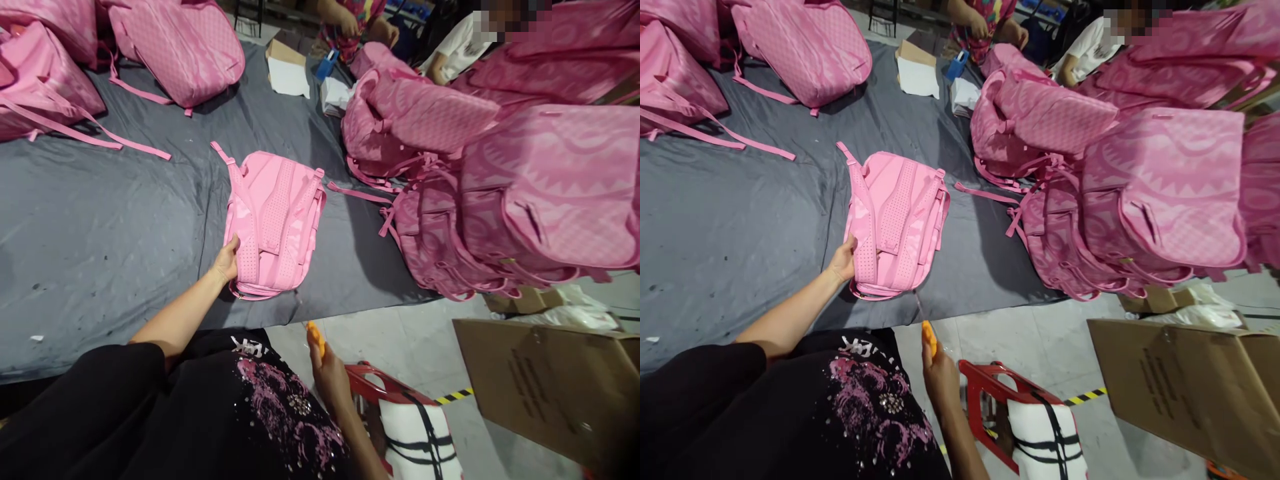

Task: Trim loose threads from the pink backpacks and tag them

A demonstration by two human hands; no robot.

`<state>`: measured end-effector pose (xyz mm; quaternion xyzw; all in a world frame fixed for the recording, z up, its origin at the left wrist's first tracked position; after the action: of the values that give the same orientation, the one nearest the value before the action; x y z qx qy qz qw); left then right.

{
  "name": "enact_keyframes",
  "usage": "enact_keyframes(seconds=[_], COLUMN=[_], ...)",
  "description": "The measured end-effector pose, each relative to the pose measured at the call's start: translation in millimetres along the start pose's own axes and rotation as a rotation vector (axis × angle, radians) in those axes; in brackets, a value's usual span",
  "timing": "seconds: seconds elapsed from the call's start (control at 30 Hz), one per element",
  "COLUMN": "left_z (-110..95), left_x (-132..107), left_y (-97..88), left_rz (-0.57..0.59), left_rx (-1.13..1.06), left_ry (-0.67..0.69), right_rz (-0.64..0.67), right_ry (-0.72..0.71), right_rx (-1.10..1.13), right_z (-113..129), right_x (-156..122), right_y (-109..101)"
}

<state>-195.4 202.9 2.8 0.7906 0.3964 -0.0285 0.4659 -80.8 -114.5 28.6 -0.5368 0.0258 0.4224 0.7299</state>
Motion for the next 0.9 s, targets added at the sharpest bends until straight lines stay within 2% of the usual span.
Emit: enact_keyframes(seconds=[0.1, 0.2, 0.27, 0.3, 0.37, 0.43, 0.47, 0.5, 0.53, 0.57, 0.63, 0.67, 0.73, 0.8, 0.9], left_z=[2.9, 4.2, 3.1, 2.5, 2.2, 5.4, 9.9, 16.9, 26.4, 37.7, 61.4, 71.6, 86.1, 90.2, 75.1], left_x=[-2.1, -3.0, -8.4, -13.8, -30.2, -50.1, -58.6, -64.4, -66.5, -64.6, -50.7, -40.4, -18.2, 1.9, 24.2], left_y=[7.2, 12.9, 13.1, 11.4, 4.4, -2.5, -3.8, -3.2, -1.2, 1.9, 9.2, 13.1, 20.8, 29.5, 52.7], left_rz=[0.022, 0.049, 0.049, 0.021, -0.145, -0.367, -0.417, -0.393, -0.295, -0.149, 0.105, 0.158, 0.169, 0.16, 0.189], left_rx=[-0.009, 0.025, 0.138, 0.254, 0.621, 1.11, 1.365, 1.606, 1.825, 2.02, 2.332, 2.448, 2.604, 2.647, 2.532], left_ry=[-0.038, -0.047, -0.038, -0.028, 0.056, 0.302, 0.468, 0.636, 0.775, 0.862, 0.878, 0.846, 0.772, 0.755, 0.783], right_rz=[0.113, 0.113, 0.087, 0.077, 0.056, 0.062, 0.086, 0.117, 0.144, 0.155, 0.113, 0.075, 0.038, 0.053, -0.031], right_ry=[-0.032, -0.135, -0.144, -0.118, -0.046, -0.008, -0.016, -0.04, -0.062, -0.071, -0.031, 0.008, 0.04, -0.006, -0.079], right_rx=[-0.107, -0.189, -0.235, -0.255, -0.268, -0.234, -0.201, -0.165, -0.132, -0.111, -0.107, -0.109, -0.049, 0.102, 0.308], right_z=[16.2, 46.8, 58.8, 60.8, 59.6, 57.7, 57.9, 58.9, 60.2, 61.0, 59.8, 57.4, 50.8, 44.0, 40.1], right_x=[-21.2, -13.6, -2.9, 1.4, 5.9, 5.9, 5.1, 4.1, 3.4, 3.0, 2.8, 2.9, 3.2, 5.1, 12.0], right_y=[15.0, 27.2, 29.8, 29.7, 28.5, 28.0, 28.4, 29.1, 29.9, 30.6, 32.1, 33.6, 40.0, 50.7, 63.5])
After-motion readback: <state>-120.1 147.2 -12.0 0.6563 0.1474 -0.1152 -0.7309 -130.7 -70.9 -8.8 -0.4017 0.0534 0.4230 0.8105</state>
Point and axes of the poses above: each hand's wrist, its own x-axis towards the middle knuckle, its own y-axis out of the palm, z = x × y, the point moved 1 cm from there along x, towards the middle knuckle, and after that the axes turned 11 degrees about x, right-handed, at the moved point
